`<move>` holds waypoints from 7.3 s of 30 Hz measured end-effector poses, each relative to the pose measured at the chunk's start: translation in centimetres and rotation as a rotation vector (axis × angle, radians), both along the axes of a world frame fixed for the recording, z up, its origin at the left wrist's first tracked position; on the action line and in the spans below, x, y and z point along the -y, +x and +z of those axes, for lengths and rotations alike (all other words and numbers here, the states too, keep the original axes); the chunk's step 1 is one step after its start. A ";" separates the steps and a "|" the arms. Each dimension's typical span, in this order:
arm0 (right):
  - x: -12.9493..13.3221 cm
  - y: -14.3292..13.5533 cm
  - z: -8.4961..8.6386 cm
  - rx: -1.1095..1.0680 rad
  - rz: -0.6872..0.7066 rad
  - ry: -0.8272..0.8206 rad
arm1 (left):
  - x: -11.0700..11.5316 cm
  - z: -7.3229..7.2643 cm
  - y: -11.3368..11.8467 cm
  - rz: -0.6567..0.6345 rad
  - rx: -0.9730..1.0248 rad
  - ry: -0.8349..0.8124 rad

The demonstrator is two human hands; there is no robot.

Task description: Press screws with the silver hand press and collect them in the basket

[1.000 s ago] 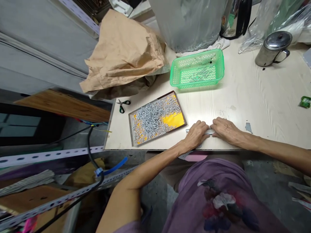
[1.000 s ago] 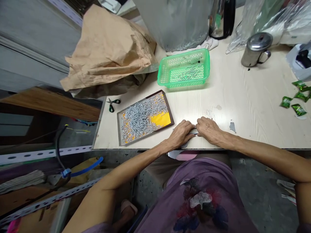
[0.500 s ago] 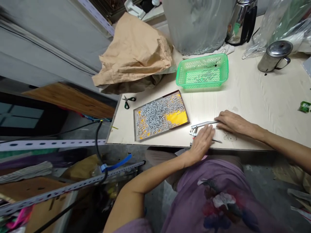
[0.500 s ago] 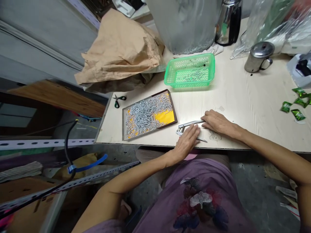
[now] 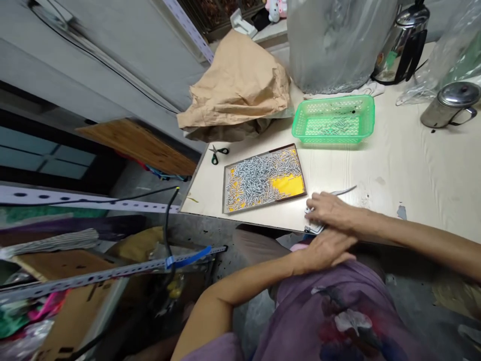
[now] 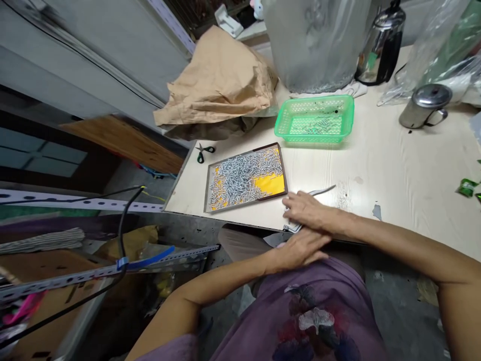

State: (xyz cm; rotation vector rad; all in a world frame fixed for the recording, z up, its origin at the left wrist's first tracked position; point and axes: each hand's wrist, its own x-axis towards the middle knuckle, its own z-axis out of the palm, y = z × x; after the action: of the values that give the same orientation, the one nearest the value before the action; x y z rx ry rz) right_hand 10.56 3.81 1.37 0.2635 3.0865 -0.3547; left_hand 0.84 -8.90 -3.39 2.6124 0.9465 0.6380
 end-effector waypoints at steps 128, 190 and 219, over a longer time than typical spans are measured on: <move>-3.2 4.7 -1.7 -0.020 -0.464 0.133 | -2.5 -0.1 0.0 0.128 -0.330 -0.075; 3.4 6.1 -0.8 0.029 -0.398 -0.185 | -3.2 3.8 -5.3 1.054 0.151 -1.163; 4.0 6.2 -2.0 -0.006 -0.407 -0.124 | -3.2 4.1 -5.0 1.161 0.316 -1.392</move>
State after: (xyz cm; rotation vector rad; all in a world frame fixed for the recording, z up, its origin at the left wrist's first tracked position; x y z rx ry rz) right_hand 16.77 -0.17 -0.66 0.8893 2.9815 -0.5523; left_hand -4.19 -5.66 0.72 0.6277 1.8040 0.3129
